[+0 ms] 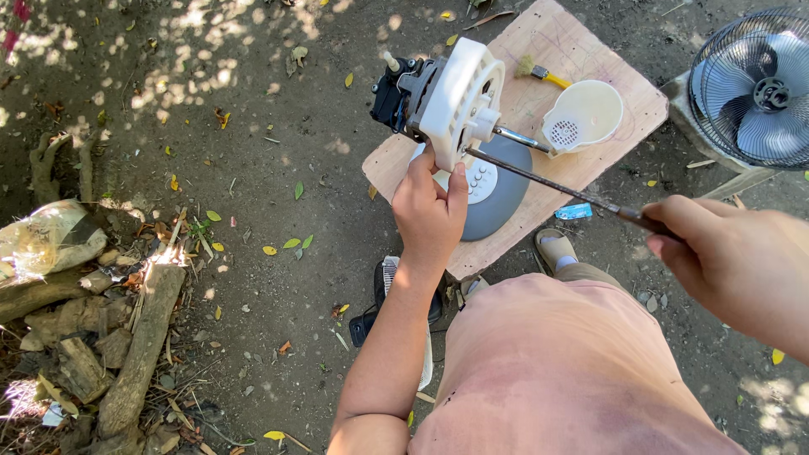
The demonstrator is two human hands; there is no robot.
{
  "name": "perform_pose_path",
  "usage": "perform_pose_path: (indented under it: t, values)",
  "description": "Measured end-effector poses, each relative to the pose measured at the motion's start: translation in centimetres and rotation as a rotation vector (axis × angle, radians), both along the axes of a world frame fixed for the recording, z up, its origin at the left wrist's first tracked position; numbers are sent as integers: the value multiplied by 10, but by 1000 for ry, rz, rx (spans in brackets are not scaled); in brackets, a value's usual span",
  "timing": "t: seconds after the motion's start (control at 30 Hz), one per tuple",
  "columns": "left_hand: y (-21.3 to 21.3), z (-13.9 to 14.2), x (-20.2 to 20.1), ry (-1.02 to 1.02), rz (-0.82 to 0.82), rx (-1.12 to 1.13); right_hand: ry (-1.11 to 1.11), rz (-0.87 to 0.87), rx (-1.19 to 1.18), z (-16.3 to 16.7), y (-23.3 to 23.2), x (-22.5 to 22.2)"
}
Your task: The person services a pedestal fan set on a wooden board outdoors. They use a long screwdriver to unscrew the fan's rear housing while steadying it with the other hand, briefly brush the housing with a paintbrush, then lift the front grille guard and align it onto the fan head, tightening the center cap by hand.
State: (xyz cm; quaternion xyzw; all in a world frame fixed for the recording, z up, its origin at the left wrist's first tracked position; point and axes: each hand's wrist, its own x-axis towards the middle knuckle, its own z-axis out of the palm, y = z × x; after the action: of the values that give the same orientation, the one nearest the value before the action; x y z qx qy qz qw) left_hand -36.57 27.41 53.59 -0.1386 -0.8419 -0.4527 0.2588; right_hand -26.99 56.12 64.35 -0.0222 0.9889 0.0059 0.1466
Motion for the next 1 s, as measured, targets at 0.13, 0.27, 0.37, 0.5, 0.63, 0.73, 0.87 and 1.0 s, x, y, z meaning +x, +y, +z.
perform_pose_path:
  t: [0.13, 0.27, 0.37, 0.5, 0.63, 0.73, 0.87, 1.0]
  values:
    - [0, -1, -4, 29, -19, 15, -499, -389, -705, -23, 17, -18]
    - [1, -2, -1, 42, -11, -17, -668, -572, -981, -35, 27, -15]
    - [1, -2, 3, 75, 12, -28, -391, -296, -653, -30, 20, -7]
    - [3, 0, 6, 23, 21, -35, -131, -3, -24, -5, 3, -2]
    - [6, 1, 5, 60, -14, 0, 276, 213, 75, 16, -6, 8]
    - [6, -1, 1, 103, -2, -20, 226, 181, 1, 11, -6, 7]
    - [7, -6, -6, 50, -13, -55, -155, -86, -214, -15, 8, -12]
    - [8, -9, -8, 69, -22, 19, -699, -557, -1093, -36, 26, -31]
